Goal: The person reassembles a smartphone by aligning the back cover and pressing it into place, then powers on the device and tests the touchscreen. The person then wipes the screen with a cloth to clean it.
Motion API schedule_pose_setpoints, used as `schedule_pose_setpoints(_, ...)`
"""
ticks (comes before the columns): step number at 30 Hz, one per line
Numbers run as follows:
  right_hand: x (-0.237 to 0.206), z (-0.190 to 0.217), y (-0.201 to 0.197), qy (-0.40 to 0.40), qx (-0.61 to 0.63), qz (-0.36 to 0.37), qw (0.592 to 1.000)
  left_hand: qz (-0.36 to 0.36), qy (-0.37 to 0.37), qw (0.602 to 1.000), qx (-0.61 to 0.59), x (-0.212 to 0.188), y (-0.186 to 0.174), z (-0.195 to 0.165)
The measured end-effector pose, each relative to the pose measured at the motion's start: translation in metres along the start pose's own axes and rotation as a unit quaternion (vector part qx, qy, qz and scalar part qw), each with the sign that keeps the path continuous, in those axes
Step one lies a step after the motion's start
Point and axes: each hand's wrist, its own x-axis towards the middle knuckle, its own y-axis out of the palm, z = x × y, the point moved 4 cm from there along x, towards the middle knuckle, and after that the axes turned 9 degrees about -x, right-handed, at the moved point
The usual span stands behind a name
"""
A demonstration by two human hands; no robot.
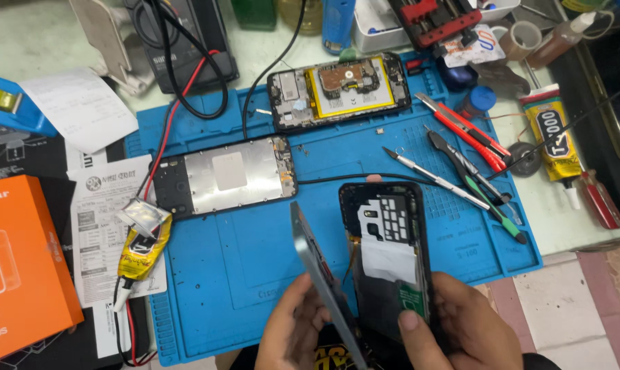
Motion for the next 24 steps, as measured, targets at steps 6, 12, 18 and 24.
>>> schedule_pose_setpoints(6,-0.006,-0.062,-0.005,0.293,0.182,0.327,0.880,-0.106,-0.288,0.921,-0.238,-0.014,-0.051,0.067)
schedule_pose_setpoints(12,-0.022,-0.083,-0.013,0.332,0.159,0.309,0.877,-0.156,-0.356,0.892,-0.232,-0.022,-0.060,0.074)
schedule_pose_setpoints(18,0.003,-0.065,-0.018,0.213,0.113,0.303,0.922,-0.041,-0.214,0.973,-0.075,0.000,-0.013,0.029)
schedule_pose_setpoints(24,0.008,-0.002,0.005,-0.112,-0.216,0.139,0.960,0.093,-0.072,0.990,0.079,0.011,0.014,-0.015)
